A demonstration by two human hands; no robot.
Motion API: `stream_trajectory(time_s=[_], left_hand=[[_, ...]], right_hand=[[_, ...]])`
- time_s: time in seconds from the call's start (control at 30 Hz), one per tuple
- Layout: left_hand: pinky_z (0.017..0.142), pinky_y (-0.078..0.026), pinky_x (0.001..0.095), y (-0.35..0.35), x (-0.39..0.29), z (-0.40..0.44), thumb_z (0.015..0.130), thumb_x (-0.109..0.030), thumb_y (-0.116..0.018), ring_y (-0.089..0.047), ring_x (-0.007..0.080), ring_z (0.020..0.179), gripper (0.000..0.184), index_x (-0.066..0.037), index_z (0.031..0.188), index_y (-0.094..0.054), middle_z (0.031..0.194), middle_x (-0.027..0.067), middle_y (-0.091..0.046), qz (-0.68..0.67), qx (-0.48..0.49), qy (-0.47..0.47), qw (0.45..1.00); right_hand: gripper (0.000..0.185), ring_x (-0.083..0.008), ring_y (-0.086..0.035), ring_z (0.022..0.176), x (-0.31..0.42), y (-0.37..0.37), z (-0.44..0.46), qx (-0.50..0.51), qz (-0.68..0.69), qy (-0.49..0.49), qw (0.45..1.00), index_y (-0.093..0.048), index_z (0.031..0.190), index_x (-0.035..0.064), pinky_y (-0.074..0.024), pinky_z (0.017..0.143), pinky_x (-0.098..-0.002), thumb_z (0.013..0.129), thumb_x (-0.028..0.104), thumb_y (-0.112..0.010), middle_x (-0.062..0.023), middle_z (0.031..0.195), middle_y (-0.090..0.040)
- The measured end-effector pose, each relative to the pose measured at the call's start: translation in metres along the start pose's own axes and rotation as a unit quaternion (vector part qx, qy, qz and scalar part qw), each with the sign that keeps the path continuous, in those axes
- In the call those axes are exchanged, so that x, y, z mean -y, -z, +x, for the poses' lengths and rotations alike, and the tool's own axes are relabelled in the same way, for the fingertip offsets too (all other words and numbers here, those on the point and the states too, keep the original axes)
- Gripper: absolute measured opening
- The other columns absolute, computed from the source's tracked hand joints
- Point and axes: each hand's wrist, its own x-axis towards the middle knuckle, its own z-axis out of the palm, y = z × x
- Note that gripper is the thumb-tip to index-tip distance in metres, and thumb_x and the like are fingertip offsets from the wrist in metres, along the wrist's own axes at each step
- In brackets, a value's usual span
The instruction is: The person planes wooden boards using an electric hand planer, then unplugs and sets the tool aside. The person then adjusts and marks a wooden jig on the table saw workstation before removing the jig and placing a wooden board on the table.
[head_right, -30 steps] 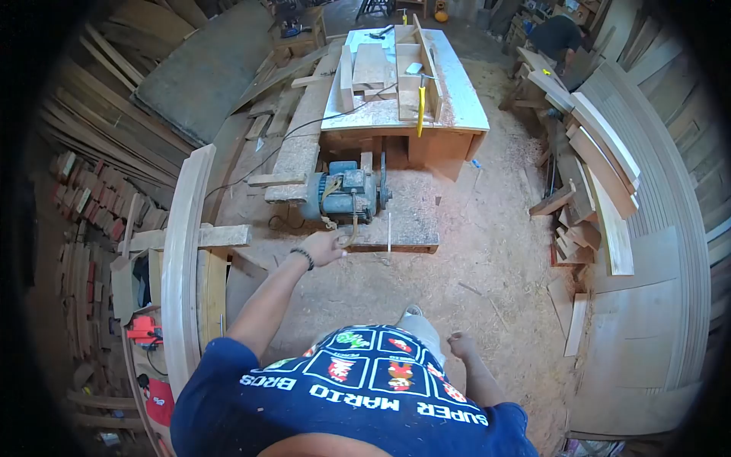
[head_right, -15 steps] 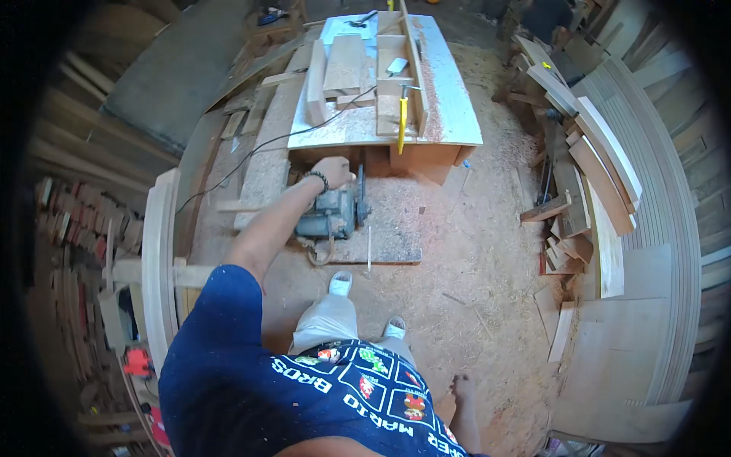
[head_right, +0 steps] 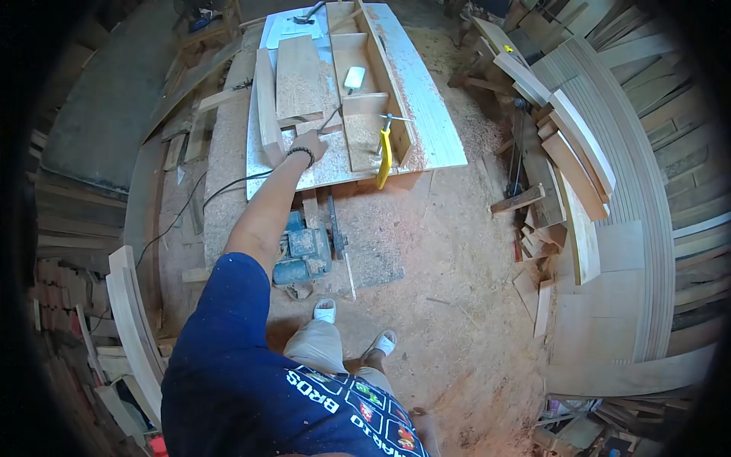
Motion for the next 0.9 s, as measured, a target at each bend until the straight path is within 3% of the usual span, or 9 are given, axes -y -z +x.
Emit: stream_trajectory(time_s=[0.13, 0.2, 0.33, 0.5, 0.6, 0.73, 0.8, 0.83, 0.9], left_hand=[[0.093, -0.048, 0.0453, 0.037, -0.002, 0.032, 0.092, -0.039, -0.051, -0.063, 0.037, 0.104, 0.045, 0.0, 0.111, -0.065, 0.111, 0.0251, -0.065, 0.021, -0.063, -0.132, 0.989], [0.089, -0.049, 0.0447, 0.055, 0.003, 0.031, 0.095, -0.036, -0.05, -0.065, 0.0352, 0.1, 0.038, -0.004, 0.107, -0.066, 0.104, 0.021, -0.067, -0.299, -0.155, -0.117, 0.934], [0.072, -0.049, 0.0332, 0.114, 0.032, -0.048, 0.099, -0.038, -0.049, -0.064, 0.0192, 0.078, 0.035, -0.008, 0.103, -0.066, 0.079, 0.0105, -0.065, -0.373, -0.291, -0.185, 0.861], [0.074, -0.05, 0.0295, 0.161, 0.121, -0.128, 0.101, -0.036, -0.05, -0.063, 0.0131, 0.077, 0.037, -0.003, 0.101, -0.067, 0.078, 0.0036, -0.066, -0.381, -0.416, -0.225, 0.795], [0.078, -0.049, 0.0284, 0.183, 0.191, -0.156, 0.101, -0.029, -0.05, -0.062, 0.0127, 0.082, 0.031, -0.002, 0.101, -0.066, 0.086, 0.0037, -0.068, -0.49, -0.387, -0.232, 0.746], [0.086, -0.048, 0.0337, 0.199, 0.284, -0.189, 0.099, -0.032, -0.051, -0.062, 0.0151, 0.093, 0.032, -0.004, 0.105, -0.064, 0.092, 0.0053, -0.068, -0.35, -0.391, -0.147, 0.838], [0.088, -0.048, 0.0403, 0.206, 0.32, -0.208, 0.098, -0.035, -0.049, -0.065, 0.0235, 0.098, 0.032, -0.008, 0.107, -0.064, 0.1, 0.0079, -0.07, -0.171, -0.378, 0.027, 0.909], [0.088, -0.048, 0.0403, 0.207, 0.343, -0.215, 0.098, -0.035, -0.049, -0.065, 0.0235, 0.098, 0.032, -0.008, 0.107, -0.064, 0.1, 0.0079, -0.07, -0.168, -0.379, 0.033, 0.909], [0.091, -0.048, 0.0445, 0.202, 0.381, -0.231, 0.096, -0.034, -0.047, -0.064, 0.0292, 0.107, 0.032, -0.013, 0.111, -0.066, 0.111, 0.0102, -0.069, 0.087, -0.286, 0.076, 0.951]], right_hand=[[0.034, -0.0227, -0.068, 0.082, 0.042, 0.003, 0.01, -0.045, 0.107, 0.031, 0.993, -0.06, 0.116, -0.0053, -0.0556, 0.067, -0.0322, 0.09, 0.018, -0.063, -0.017, 0.094, -0.068], [0.033, -0.0225, -0.067, 0.081, 0.081, 0.009, 0.004, -0.068, 0.093, 0.066, 0.991, -0.059, 0.117, -0.0053, -0.0559, 0.064, -0.0318, 0.091, 0.015, -0.061, -0.0172, 0.095, -0.067], [0.037, -0.0231, -0.068, 0.082, 0.111, 0.004, 0.032, -0.067, 0.071, 0.125, 0.987, -0.058, 0.12, -0.0048, -0.0563, 0.066, -0.0326, 0.091, 0.019, -0.063, -0.0175, 0.097, -0.067], [0.043, -0.0245, -0.069, 0.087, 0.102, 0.002, 0.113, -0.063, -0.074, 0.237, 0.967, -0.062, 0.118, -0.0005, -0.0547, 0.075, -0.0354, 0.089, 0.031, -0.066, -0.0208, 0.101, -0.07], [0.041, -0.0225, -0.068, 0.09, 0.103, 0.004, 0.158, -0.02, -0.09, 0.225, 0.97, -0.063, 0.116, 0.0005, -0.0538, 0.076, -0.0338, 0.087, 0.029, -0.07, -0.0209, 0.101, -0.07], [0.037, -0.0177, -0.065, 0.086, 0.104, -0.003, 0.201, 0.063, 0.054, 0.218, 0.972, -0.062, 0.114, -0.0021, -0.0525, 0.074, -0.031, 0.085, 0.019, -0.072, -0.0149, 0.095, -0.071], [0.033, -0.0186, -0.066, 0.086, 0.13, 0.012, 0.189, 0.014, -0.074, 0.209, 0.975, -0.062, 0.114, -0.0008, -0.0521, 0.074, -0.0303, 0.087, 0.017, -0.069, -0.0135, 0.091, -0.07], [0.032, -0.0189, -0.066, 0.085, 0.143, 0.012, 0.175, 0.005, -0.091, 0.199, 0.976, -0.062, 0.114, -0.0003, -0.052, 0.073, -0.0301, 0.088, 0.017, -0.068, -0.0131, 0.089, -0.07], [0.034, -0.0197, -0.066, 0.083, 0.153, 0.011, 0.179, 0.016, -0.103, 0.207, 0.973, -0.061, 0.117, 0.0002, -0.0523, 0.071, -0.031, 0.09, 0.021, -0.065, -0.0141, 0.093, -0.07]])
